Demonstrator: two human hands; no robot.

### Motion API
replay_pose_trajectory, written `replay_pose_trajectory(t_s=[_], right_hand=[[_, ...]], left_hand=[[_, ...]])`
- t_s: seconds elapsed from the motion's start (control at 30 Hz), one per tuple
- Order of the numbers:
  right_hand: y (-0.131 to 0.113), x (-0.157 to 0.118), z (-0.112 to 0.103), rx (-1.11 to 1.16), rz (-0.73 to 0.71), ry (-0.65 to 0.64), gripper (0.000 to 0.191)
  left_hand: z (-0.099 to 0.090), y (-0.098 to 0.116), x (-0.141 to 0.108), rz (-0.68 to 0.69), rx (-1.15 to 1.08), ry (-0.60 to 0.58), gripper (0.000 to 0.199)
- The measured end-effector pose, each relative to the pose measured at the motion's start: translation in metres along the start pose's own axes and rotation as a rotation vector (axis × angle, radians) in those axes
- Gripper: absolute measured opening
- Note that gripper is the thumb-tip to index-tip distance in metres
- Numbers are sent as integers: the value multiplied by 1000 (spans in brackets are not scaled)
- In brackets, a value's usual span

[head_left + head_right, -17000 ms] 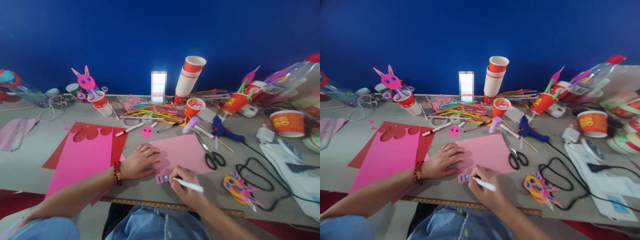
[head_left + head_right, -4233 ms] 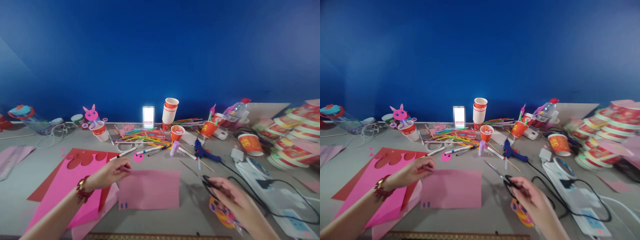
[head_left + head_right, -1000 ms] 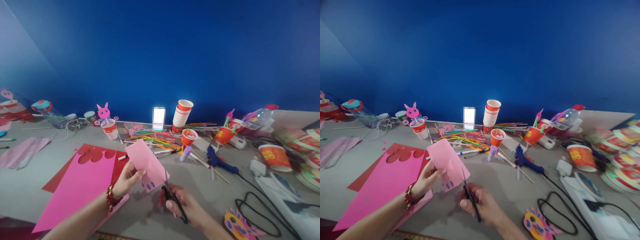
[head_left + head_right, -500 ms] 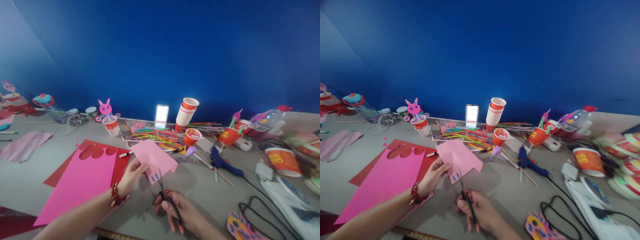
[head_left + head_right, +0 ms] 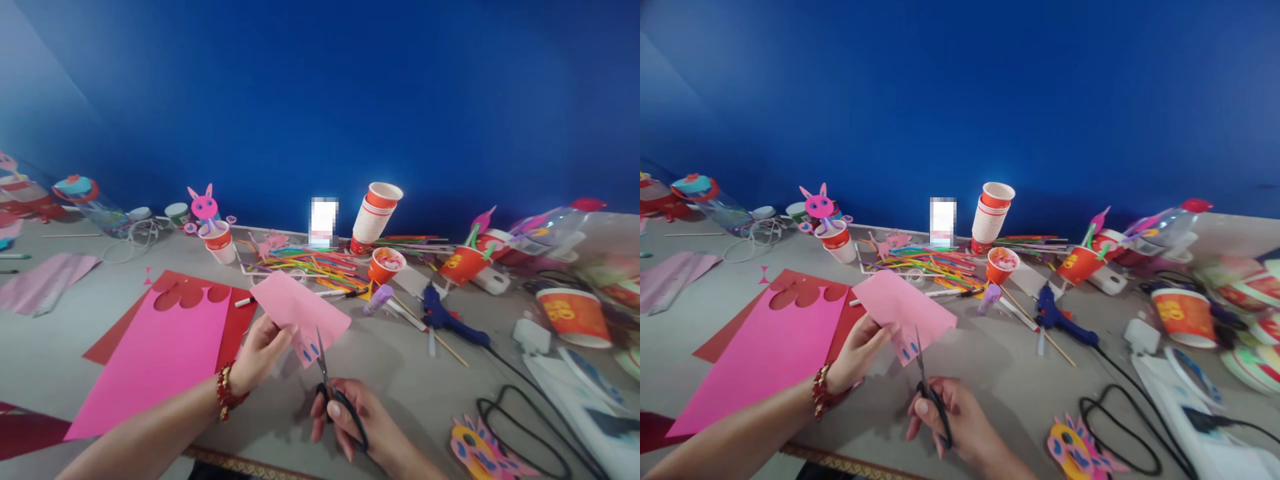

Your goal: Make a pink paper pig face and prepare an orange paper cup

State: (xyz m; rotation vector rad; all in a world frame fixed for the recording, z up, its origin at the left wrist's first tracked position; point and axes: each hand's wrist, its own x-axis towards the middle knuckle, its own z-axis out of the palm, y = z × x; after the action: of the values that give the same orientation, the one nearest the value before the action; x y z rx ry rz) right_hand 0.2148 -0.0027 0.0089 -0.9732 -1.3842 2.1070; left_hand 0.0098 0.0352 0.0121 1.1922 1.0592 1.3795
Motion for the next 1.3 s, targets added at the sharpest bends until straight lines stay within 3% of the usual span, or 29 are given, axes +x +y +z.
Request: replay_pose_trajectory(t_s=[1.3], right_hand=[[6,2,-1,-29,52,65,62]], left_hand=[[3,4,-2,-15,77,17,26]])
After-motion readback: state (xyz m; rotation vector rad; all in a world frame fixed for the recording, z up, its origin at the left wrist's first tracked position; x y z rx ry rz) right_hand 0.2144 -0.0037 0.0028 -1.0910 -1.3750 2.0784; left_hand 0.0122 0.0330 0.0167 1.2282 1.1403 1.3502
